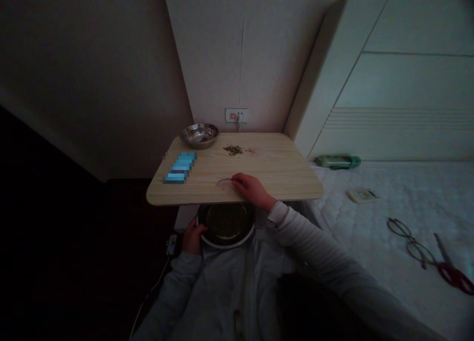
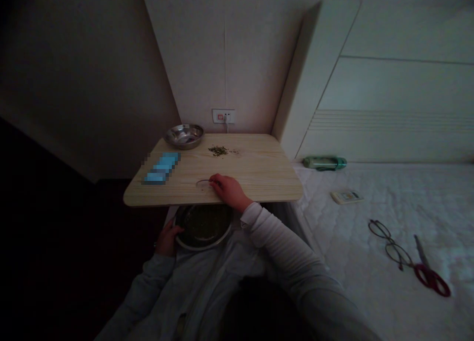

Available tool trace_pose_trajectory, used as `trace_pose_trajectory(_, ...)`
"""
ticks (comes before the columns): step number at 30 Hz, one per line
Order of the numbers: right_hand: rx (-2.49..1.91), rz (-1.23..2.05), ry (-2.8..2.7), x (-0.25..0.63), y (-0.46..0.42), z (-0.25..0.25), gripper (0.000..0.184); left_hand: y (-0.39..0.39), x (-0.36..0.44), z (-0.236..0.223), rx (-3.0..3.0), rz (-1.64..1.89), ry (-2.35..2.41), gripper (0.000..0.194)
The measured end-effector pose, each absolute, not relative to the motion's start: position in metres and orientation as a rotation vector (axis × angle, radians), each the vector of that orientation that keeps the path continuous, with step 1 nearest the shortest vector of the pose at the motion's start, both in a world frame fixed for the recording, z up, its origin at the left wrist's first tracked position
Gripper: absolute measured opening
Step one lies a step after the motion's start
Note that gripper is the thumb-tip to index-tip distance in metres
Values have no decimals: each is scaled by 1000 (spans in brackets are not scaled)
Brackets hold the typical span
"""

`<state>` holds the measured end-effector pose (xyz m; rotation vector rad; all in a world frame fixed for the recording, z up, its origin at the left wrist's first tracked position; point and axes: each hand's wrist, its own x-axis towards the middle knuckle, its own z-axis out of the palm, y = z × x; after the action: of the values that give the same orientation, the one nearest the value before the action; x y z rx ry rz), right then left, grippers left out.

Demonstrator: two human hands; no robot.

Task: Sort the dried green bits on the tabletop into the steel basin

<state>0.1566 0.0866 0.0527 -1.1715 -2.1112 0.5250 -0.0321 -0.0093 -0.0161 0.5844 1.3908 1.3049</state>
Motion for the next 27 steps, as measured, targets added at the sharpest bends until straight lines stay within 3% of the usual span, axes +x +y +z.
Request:
trace_pose_trajectory(9, -1246, 816, -1939, 134, 69, 61, 23, -11, -29, -9, 559, 1309, 1421, 36)
trace_pose_trajectory(18, -1575, 476, -2064, 136, 87, 53, 22, -10, -31, -9, 563, 1287, 1417, 34)
trace_pose_trajectory(27, -1695, 387, -1983, 187, 120, 54, 21, -13, -26, -1, 520, 1290, 1442, 44)
